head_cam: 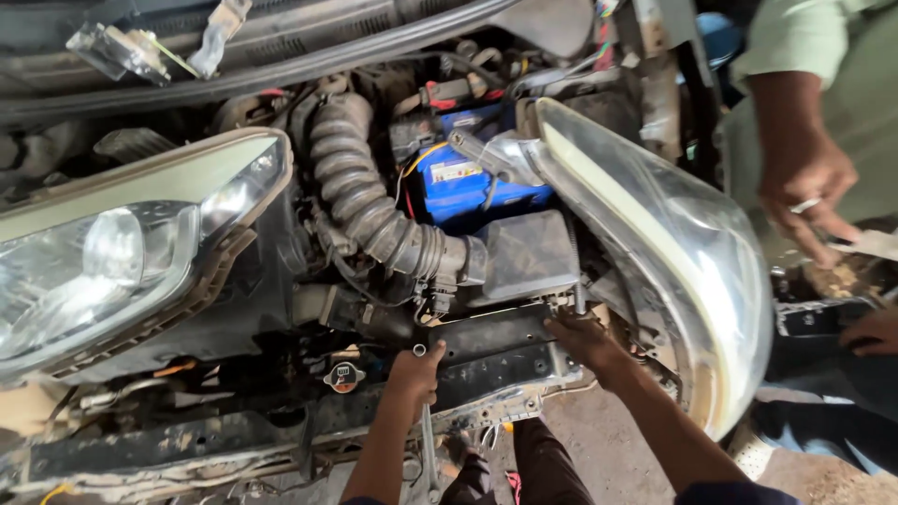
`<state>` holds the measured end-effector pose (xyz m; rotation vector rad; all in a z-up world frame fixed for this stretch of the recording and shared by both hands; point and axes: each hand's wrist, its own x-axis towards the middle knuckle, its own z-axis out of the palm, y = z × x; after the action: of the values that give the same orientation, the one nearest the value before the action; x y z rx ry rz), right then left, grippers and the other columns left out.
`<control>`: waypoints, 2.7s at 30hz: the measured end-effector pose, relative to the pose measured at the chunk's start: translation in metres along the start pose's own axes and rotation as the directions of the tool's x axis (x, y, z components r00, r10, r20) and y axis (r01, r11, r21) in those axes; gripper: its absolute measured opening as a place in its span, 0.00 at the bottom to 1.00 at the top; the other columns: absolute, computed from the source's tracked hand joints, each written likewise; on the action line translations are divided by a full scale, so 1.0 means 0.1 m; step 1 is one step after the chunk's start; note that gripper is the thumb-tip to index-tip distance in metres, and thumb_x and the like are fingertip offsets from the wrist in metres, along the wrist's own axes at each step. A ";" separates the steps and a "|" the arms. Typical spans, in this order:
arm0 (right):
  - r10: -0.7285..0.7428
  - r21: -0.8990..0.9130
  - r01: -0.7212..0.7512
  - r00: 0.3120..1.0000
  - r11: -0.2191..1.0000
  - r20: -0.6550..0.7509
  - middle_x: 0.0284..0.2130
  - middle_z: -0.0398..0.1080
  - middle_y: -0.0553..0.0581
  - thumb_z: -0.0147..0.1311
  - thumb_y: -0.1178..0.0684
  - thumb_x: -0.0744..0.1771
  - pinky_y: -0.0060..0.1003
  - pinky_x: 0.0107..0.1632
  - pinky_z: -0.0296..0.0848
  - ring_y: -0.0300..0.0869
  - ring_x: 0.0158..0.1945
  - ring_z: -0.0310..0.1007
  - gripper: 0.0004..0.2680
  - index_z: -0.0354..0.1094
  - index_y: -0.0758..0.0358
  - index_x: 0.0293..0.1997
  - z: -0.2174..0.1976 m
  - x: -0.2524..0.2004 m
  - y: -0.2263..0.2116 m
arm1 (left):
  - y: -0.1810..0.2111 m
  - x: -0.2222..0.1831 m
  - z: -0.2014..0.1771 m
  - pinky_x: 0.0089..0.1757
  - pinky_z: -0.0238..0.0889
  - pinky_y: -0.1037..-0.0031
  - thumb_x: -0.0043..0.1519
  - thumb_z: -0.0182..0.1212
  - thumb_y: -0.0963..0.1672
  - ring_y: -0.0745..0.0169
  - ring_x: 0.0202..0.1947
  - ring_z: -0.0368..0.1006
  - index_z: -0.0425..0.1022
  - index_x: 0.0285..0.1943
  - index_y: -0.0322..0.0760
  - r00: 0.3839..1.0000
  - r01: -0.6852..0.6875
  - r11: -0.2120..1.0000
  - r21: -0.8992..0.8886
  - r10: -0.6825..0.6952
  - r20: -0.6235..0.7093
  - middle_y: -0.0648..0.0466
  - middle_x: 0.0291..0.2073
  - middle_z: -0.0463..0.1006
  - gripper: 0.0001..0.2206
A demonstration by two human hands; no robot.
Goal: The person is repairing a car engine by manipulating various components such as the headlamp housing, brackets, and bolts using hand tools.
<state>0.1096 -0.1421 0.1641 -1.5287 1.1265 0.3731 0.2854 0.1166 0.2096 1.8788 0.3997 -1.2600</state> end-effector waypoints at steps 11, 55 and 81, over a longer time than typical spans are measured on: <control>0.131 0.043 -0.135 0.989 0.990 0.075 0.63 0.68 0.64 0.58 0.36 0.65 0.55 0.69 0.59 0.56 0.67 0.63 0.25 0.68 0.59 0.65 -0.04 0.02 -0.07 | -0.11 0.06 0.01 0.22 0.45 0.72 0.60 0.68 0.44 0.69 0.19 0.51 0.58 0.33 0.41 0.997 0.074 0.874 -0.480 -0.066 0.032 0.60 0.22 0.55 0.16; 0.138 0.412 -0.228 0.962 0.882 0.237 0.66 0.64 0.69 0.50 0.31 0.68 0.48 0.70 0.57 0.54 0.66 0.62 0.30 0.60 0.70 0.69 0.06 0.05 -0.05 | 0.05 -0.01 0.02 0.19 0.43 0.69 0.59 0.72 0.51 0.67 0.13 0.48 0.66 0.31 0.35 0.997 0.038 0.990 -0.138 -0.046 -0.055 0.60 0.15 0.54 0.20; 0.113 0.532 -0.103 0.993 0.841 0.013 0.43 0.78 0.57 0.53 0.53 0.68 0.38 0.45 0.73 0.45 0.46 0.76 0.11 0.72 0.65 0.55 1.20 -0.75 1.53 | -2.33 -0.53 -0.62 0.17 0.43 0.75 0.59 0.67 0.45 0.71 0.11 0.50 0.80 0.48 0.27 0.998 0.042 0.814 -0.579 -0.066 -0.020 0.54 0.22 0.71 0.15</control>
<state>-0.0098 0.0136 0.0943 -0.9799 1.2109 0.1009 0.1492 0.3168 0.1610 1.3714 0.7696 -0.9868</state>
